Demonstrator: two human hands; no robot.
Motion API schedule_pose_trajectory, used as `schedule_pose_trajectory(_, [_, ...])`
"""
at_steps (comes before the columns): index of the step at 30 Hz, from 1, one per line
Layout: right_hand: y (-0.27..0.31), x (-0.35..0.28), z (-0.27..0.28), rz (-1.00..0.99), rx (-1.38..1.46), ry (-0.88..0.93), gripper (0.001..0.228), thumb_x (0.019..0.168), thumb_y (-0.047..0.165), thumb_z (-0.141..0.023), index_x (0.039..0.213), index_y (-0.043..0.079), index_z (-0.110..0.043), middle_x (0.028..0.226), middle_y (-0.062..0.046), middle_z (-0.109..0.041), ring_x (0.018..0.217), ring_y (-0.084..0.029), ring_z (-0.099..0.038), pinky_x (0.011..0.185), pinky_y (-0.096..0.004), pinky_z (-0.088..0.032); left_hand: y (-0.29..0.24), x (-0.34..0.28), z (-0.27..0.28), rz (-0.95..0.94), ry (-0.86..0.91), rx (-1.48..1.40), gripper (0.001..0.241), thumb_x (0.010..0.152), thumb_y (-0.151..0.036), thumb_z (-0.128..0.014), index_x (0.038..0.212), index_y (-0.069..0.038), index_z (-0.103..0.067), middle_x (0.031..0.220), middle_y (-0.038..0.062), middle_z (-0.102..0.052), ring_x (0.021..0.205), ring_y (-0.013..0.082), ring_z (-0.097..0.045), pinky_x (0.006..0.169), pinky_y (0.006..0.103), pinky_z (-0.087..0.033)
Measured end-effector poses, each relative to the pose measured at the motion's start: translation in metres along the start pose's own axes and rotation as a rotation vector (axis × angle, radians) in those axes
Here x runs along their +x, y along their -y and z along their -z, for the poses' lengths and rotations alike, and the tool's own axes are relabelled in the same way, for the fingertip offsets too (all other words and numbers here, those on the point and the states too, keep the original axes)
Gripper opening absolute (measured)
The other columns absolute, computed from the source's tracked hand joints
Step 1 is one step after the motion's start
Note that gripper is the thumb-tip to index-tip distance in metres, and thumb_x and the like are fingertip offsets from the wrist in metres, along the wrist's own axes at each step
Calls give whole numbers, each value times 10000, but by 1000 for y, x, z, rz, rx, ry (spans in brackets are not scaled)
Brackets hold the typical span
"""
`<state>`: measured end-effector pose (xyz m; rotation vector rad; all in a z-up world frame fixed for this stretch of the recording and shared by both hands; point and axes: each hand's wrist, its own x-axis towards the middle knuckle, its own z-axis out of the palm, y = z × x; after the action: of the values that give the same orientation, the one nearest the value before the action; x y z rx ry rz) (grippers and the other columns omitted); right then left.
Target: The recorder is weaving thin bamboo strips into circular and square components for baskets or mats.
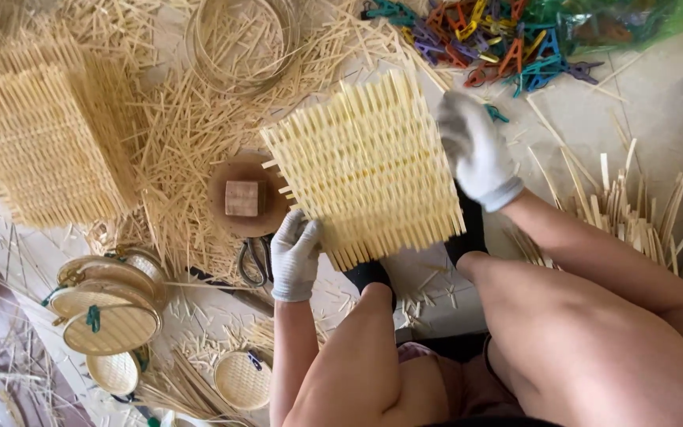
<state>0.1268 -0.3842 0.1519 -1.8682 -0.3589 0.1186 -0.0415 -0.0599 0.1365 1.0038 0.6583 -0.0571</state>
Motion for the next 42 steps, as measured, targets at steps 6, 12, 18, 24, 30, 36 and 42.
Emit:
schedule_pose_trajectory(6, [-19, 14, -22, -665, 1181, 270, 575, 1047, 391, -558, 1470, 7, -489, 1353, -154, -639, 1240, -290, -605, 1062, -446, -487, -22, -4, -21, -7, -40, 131, 333, 958, -13, -666, 1289, 18, -651, 994, 38, -735, 815, 79, -646, 693, 228, -514])
schedule_pose_trajectory(12, [3, 20, -36, -554, 805, 304, 617, 937, 41, -588, 1535, 54, -436, 1442, -92, -601, 1300, -196, -589, 1111, -371, -464, -29, 5, -15, 49, -13, 246, 349, 946, -71, -704, 1278, 29, -662, 1041, 110, -739, 885, 157, -678, 800, 311, -583])
schedule_pose_trajectory(18, [-24, 2, -60, -811, 897, 283, 611, 889, -58, -583, 1477, 88, -499, 1353, -82, -647, 1194, -205, -643, 1017, -387, -531, -57, 34, 16, -328, -382, 1347, 652, 899, -320, -802, 1471, -121, -561, 1439, 210, -567, 1293, 352, -529, 1038, 525, -458])
schedule_pose_trajectory(24, [-131, -50, -98, -952, 725, 169, 523, 874, -65, -632, 1381, 42, -560, 1264, -102, -678, 1099, -212, -666, 968, -379, -555, -45, 81, 53, -328, -510, 1662, 982, 751, -318, -863, 1572, -148, -350, 1461, 277, -426, 1305, 467, -410, 1048, 562, -420])
schedule_pose_trajectory(30, [-153, -58, -89, -1008, 831, 96, 421, 935, 85, -657, 1346, 21, -591, 1225, -85, -694, 1091, -186, -672, 950, -340, -563, -34, 60, 1, -496, -479, 1636, 938, 749, -327, -874, 1550, -167, -412, 1305, 273, -510, 1205, 431, -486, 969, 536, -501])
schedule_pose_trajectory(36, [-166, -64, -87, -1090, 692, 100, 525, 1010, 293, -665, 1445, 7, -595, 1088, -83, -644, 775, -125, -535, 615, -278, -447, 14, 36, -78, -292, -25, 1521, 878, 690, -313, -872, 1482, -224, -503, 1212, 255, -553, 1150, 406, -539, 956, 516, -508])
schedule_pose_trajectory(42, [-148, -55, -83, -1071, 452, 165, 608, 993, 283, -657, 1502, 19, -456, 1035, 9, -693, 619, -37, -522, 505, -215, -446, 37, 26, -88, -426, 54, 1353, 896, 727, -231, -862, 1524, -189, -454, 1336, 228, -551, 1220, 436, -531, 1020, 509, -480])
